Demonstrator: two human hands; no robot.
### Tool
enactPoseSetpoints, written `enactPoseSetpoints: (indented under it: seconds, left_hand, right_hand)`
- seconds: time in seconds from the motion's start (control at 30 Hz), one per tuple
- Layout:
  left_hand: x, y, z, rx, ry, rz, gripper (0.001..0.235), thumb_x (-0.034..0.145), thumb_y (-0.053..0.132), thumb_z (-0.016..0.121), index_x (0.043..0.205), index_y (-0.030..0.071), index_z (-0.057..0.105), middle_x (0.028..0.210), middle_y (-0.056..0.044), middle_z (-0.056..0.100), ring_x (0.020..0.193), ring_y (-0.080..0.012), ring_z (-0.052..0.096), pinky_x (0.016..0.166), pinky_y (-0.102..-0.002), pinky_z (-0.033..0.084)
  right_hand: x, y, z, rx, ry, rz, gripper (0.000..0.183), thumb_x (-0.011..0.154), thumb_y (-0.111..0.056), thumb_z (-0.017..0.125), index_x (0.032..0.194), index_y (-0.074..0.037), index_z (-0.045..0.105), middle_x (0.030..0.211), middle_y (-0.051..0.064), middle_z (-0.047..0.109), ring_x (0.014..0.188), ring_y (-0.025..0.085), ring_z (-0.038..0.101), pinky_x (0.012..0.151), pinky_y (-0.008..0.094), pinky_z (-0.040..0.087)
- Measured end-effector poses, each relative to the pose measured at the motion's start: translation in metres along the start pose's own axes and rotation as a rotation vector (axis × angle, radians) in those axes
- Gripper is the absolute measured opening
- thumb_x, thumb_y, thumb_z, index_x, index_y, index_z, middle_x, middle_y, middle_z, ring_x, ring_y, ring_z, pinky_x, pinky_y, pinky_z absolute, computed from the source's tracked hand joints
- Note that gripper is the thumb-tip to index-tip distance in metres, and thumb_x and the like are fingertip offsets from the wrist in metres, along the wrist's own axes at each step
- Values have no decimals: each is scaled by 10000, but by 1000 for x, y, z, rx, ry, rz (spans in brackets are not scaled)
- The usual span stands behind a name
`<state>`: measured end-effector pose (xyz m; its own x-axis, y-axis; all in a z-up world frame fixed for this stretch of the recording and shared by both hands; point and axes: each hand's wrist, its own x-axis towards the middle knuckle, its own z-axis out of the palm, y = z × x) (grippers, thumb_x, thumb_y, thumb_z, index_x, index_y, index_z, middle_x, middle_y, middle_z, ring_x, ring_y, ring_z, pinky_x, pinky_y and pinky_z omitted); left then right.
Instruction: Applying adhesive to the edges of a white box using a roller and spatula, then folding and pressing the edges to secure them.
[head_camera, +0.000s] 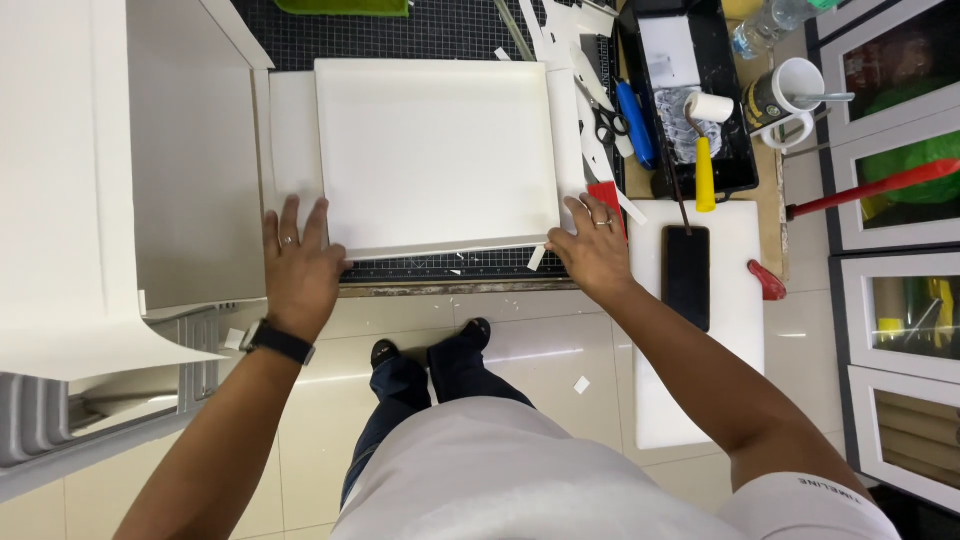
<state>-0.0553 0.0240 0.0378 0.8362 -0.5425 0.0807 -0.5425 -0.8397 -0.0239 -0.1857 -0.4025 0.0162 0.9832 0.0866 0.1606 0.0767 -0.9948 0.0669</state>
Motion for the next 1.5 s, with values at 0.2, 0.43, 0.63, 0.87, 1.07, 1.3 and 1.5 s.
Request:
enactPoseSetpoints:
  seconds: [0.2,0.43,0.63,0.87,1.07,1.3,1.5]
  left_hand:
    - [-18,22,-8,-126,29,43,210,836,371,779,913,177,801,1636,-73,467,1530,-422,326,1237,-564,280]
    - [-14,15,10,-127,-7,64,204,808,376,800,932,223,747,1612,29,447,1548,-342,308,1275,-551,241]
    - [4,30,-21,-105,-179,47,194,804,433,785,903,266,789,1645,84,400,1587,-325,224,1292,-527,188]
    - [131,22,-6,-274,4,-4,712,860,493,755,1491,218,572,1564,-121,471,1487,-412,359,1223,-616,226]
    - [245,-16,102,-224,79,-209,568,941,352,767,1473,245,597,1389,-110,591,1312,-364,542,1101,-578,340]
    - [247,-9,112,-323,236,-157,132,881,202,808,1002,168,769,968,-97,720,886,-371,646,751,-499,508]
    - [245,-7,99,-493,133,-264,183,868,211,841,1028,186,755,1022,-60,718,964,-355,632,811,-518,466]
  right_hand:
    - [11,18,6,-31,12,63,210,972,-462,683,1021,-269,750,1454,94,547,1431,355,423,1111,540,363]
    - [72,77,-5,225,97,150,231,960,-374,773,1180,-305,754,1248,34,652,1228,319,593,1000,504,466]
    - [166,157,76,65,253,292,185,1004,-195,738,1185,-164,755,999,65,734,976,296,725,930,419,534]
    - [216,176,125,-183,93,420,180,918,-241,802,960,-87,719,945,130,670,1015,365,674,771,438,594]
    - [224,153,83,33,193,504,137,905,-123,778,957,-32,689,966,154,634,1040,412,645,794,443,598]
    - [238,108,11,341,332,454,182,1101,-304,435,1205,-185,526,1029,88,747,754,407,672,563,544,457]
    - [257,91,40,309,-146,442,581,981,7,402,1500,-226,522,1236,173,592,950,406,653,650,551,541]
